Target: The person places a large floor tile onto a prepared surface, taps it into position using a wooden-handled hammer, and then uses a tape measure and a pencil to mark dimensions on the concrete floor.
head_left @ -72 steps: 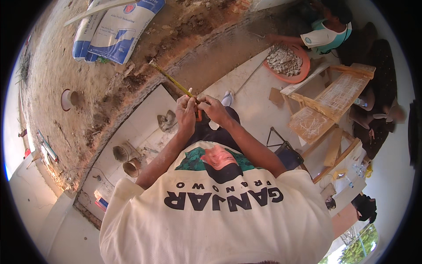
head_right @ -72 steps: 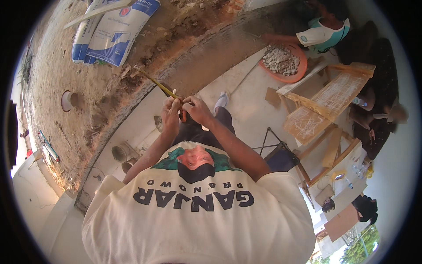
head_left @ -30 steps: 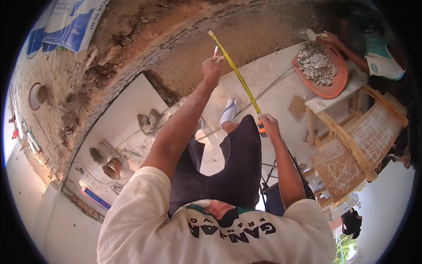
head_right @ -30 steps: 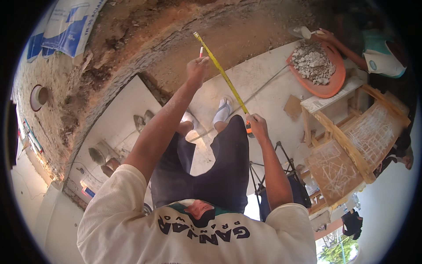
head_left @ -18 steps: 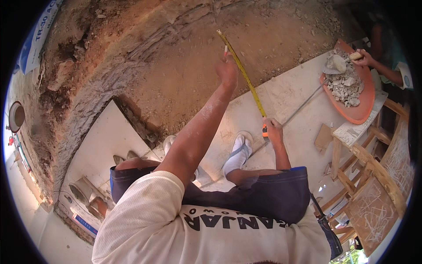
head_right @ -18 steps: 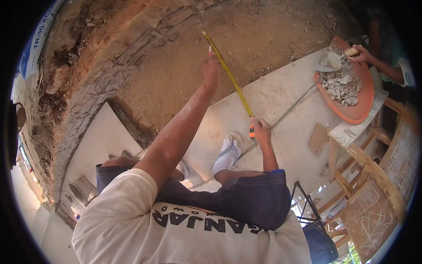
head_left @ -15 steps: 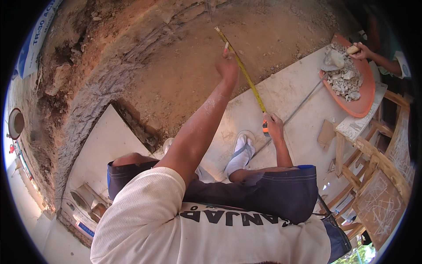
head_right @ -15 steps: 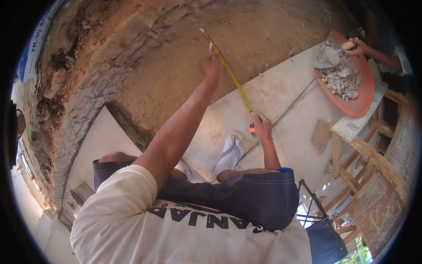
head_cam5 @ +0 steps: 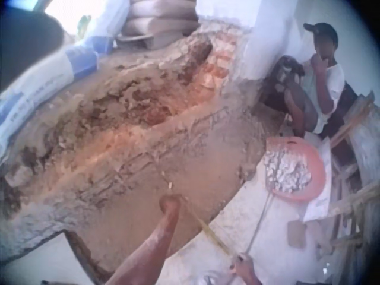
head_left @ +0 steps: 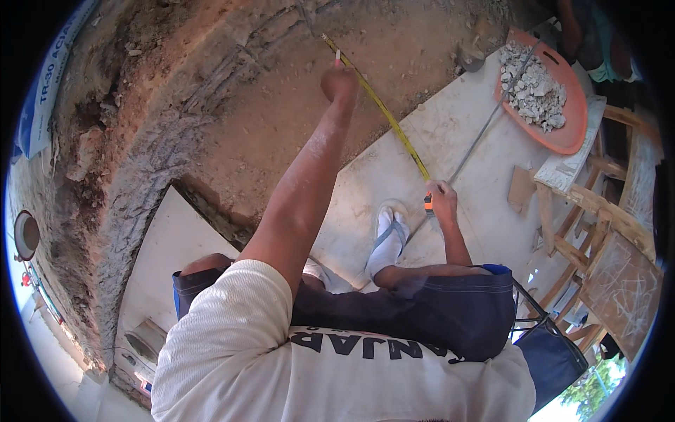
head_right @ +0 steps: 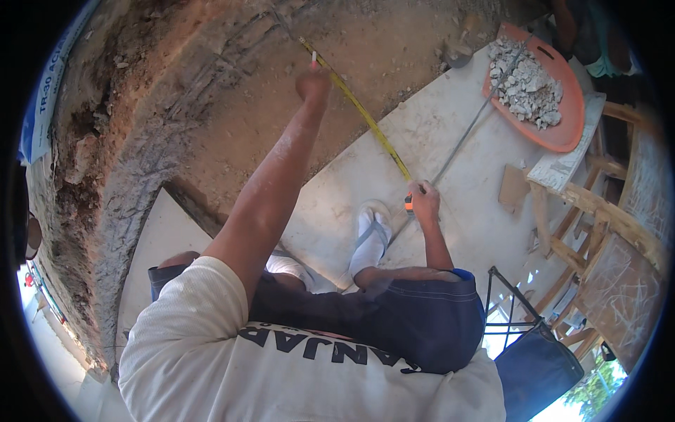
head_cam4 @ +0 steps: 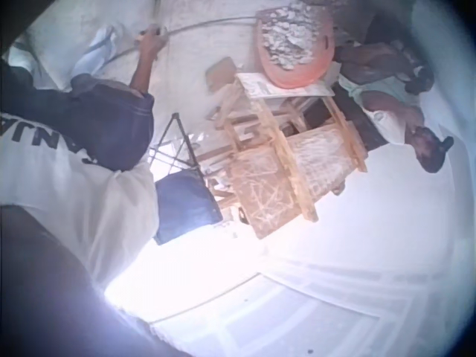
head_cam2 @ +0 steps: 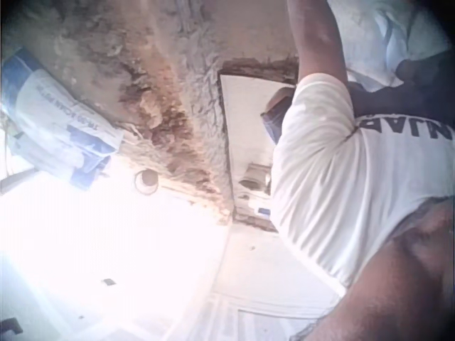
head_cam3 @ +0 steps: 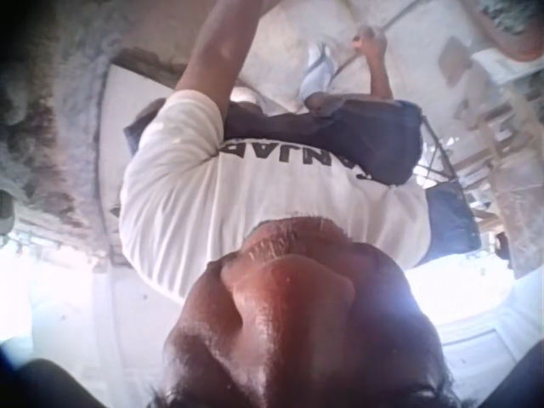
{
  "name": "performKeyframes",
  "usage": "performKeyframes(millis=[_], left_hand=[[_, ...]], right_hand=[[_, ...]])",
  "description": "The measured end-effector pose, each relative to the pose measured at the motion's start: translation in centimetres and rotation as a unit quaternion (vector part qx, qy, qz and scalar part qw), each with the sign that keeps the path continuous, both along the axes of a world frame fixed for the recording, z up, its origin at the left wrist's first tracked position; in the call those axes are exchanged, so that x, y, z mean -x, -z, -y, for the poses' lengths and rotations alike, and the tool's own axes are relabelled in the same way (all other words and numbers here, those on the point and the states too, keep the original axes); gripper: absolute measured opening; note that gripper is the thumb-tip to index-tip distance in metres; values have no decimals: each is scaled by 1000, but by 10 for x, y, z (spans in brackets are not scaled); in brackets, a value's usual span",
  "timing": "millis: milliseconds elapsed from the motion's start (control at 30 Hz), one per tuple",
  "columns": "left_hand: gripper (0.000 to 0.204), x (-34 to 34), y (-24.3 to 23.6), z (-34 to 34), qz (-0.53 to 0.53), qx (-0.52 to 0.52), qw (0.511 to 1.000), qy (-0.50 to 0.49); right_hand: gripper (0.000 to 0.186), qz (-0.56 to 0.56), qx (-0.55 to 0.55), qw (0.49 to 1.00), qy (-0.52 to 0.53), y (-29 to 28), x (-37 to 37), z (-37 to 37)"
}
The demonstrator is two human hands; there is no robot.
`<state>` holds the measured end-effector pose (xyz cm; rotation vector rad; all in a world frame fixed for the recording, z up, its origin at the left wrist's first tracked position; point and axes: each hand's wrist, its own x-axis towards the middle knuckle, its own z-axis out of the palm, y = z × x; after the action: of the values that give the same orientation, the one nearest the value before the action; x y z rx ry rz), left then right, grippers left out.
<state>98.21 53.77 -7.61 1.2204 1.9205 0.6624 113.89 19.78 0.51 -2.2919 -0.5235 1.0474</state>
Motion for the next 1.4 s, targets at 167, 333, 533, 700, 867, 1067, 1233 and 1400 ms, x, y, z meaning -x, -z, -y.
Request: performKeyframes(millis=[167, 333, 533, 700, 867, 1067, 1233, 1400], left_hand=[[32, 13, -9, -12, 9, 81, 996, 40], [33, 12, -11, -18, -19, 69, 997, 37], [42, 15, -2, -24, -31, 108, 993, 37], [47, 19, 12, -30, -66, 97, 992, 50], [47, 18, 19, -36, -103, 134, 979, 113], [52, 26, 38, -44, -58, 114, 988, 83], [51, 20, 40, -43, -63, 110, 987, 102], [52, 24, 39, -39, -71, 64, 990, 107]], right_hand=[[20, 7, -3, 1000, 6, 0, -6, -9], [21, 45, -22, 999, -18, 3, -12, -17], [28, 73, -6, 997, -38, 12, -22, -23], [27, 89, -15, 995, -50, 25, -25, -23], [26, 87, 16, 995, -40, 22, -24, -25], [33, 118, 46, 991, -45, 21, -19, -33], [36, 159, 80, 983, -46, 27, -17, -28], [38, 155, 84, 983, -48, 30, -17, -28]])
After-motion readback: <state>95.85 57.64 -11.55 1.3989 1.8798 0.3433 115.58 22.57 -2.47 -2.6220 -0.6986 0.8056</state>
